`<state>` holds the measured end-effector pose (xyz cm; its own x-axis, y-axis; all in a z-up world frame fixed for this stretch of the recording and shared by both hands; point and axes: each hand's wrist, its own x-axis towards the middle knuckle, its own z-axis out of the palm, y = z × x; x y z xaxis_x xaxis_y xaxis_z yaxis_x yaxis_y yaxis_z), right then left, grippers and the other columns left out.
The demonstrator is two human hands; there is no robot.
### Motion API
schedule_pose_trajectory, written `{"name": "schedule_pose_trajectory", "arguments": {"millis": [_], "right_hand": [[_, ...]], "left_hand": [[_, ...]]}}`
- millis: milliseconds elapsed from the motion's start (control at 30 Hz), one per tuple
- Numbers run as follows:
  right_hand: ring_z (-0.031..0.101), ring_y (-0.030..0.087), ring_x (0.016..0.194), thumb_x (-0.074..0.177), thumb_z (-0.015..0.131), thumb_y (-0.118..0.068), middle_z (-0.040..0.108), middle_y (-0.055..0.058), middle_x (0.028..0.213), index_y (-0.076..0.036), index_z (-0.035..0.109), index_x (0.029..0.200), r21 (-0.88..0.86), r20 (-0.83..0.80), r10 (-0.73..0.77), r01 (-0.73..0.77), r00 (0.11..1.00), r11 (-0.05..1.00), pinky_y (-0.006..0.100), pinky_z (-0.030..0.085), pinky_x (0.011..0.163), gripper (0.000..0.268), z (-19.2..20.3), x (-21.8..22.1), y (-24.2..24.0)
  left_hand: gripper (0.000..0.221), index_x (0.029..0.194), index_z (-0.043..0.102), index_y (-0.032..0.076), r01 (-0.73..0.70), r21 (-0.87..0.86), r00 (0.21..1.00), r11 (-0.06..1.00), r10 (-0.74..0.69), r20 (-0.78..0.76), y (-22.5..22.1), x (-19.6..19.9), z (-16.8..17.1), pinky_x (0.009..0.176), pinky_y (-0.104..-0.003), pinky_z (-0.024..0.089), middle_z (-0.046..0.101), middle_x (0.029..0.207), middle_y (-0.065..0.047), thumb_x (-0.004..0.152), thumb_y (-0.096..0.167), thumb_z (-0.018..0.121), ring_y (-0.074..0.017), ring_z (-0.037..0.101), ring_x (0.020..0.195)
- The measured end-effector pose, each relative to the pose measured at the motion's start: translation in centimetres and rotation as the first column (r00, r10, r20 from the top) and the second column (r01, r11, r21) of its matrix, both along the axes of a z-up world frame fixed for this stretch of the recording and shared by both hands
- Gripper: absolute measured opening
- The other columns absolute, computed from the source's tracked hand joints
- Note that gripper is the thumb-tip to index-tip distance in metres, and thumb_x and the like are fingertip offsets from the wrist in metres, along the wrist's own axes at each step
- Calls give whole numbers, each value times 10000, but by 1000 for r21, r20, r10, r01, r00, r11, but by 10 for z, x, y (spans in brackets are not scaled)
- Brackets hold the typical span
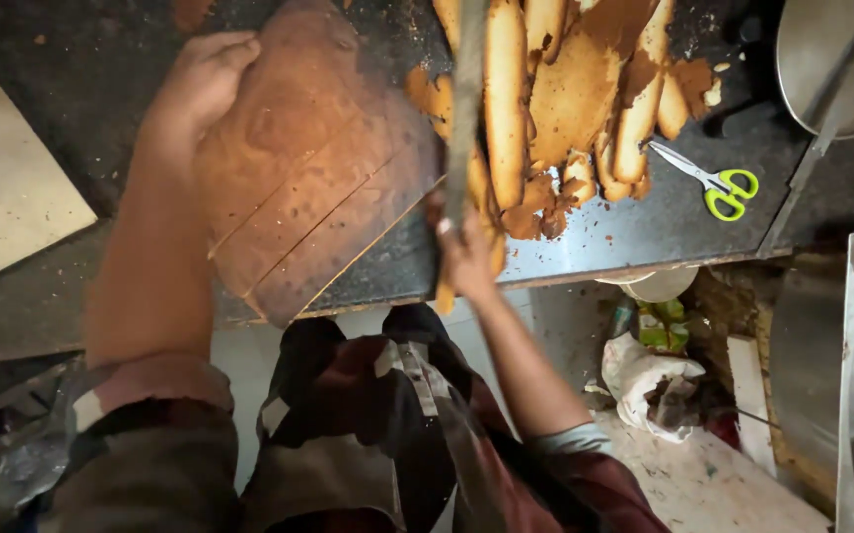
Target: The person moves bread slices aside, places a large cake on the counter, and peels off its paper backing. They then use a long blade to trim the crusts and slice the cake into rectangular strips.
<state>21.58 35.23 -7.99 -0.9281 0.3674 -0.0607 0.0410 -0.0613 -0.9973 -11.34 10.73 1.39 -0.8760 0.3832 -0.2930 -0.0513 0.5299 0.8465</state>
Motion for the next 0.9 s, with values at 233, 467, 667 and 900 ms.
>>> {"name": "schedule_pose_trajectory", "arguments": {"millis": [233, 467, 667, 900], "right_hand": [[676, 203, 964, 1093, 567, -197, 738, 82, 1097, 24, 582, 1321, 39, 296, -4, -8, 955, 999, 328, 556, 876, 318, 57, -41, 132], [569, 153, 931, 1056, 625, -150, 620, 40, 976, 0, 628, 1193, 432, 193, 135, -208, 972, 878, 292, 473, 861, 203, 87, -61, 102], [520, 138, 969, 1010, 652, -92, 614, -10, 1036, -2, 660, 1159, 68, 147, 241, -252, 960, 965, 299, 409, 867, 174, 34, -93, 57], [543, 273, 1286, 1024, 599, -306, 617, 152, 1366, -14, 531, 1423, 345, 5, 209, -198, 978, 917, 381, 395, 1129, 499, 26, -72, 31]], "left_hand": [[601, 1511, 551, 141, 249, -212, 945, 945, -285, -162, 42, 25, 18, 1145, -433, 392, 575, 1480, -187, 1004, 464, 566, -333, 526, 1368], [1116, 1595, 318, 188, 82, -494, 757, 865, -377, -534, 8, 276, 50, 1177, -724, 98, 208, 1633, -289, 695, 683, 754, -514, 186, 1509], [904, 1619, 418, 299, -168, -710, 649, 683, -465, -602, -48, 267, 2, 1243, -624, 194, 344, 1665, -125, 815, 469, 794, -408, 282, 1540], [1077, 1542, 406, 210, 51, -629, 723, 776, -463, -513, -70, 228, 44, 1164, -655, 164, 308, 1599, -281, 615, 616, 774, -513, 229, 1471]]}}
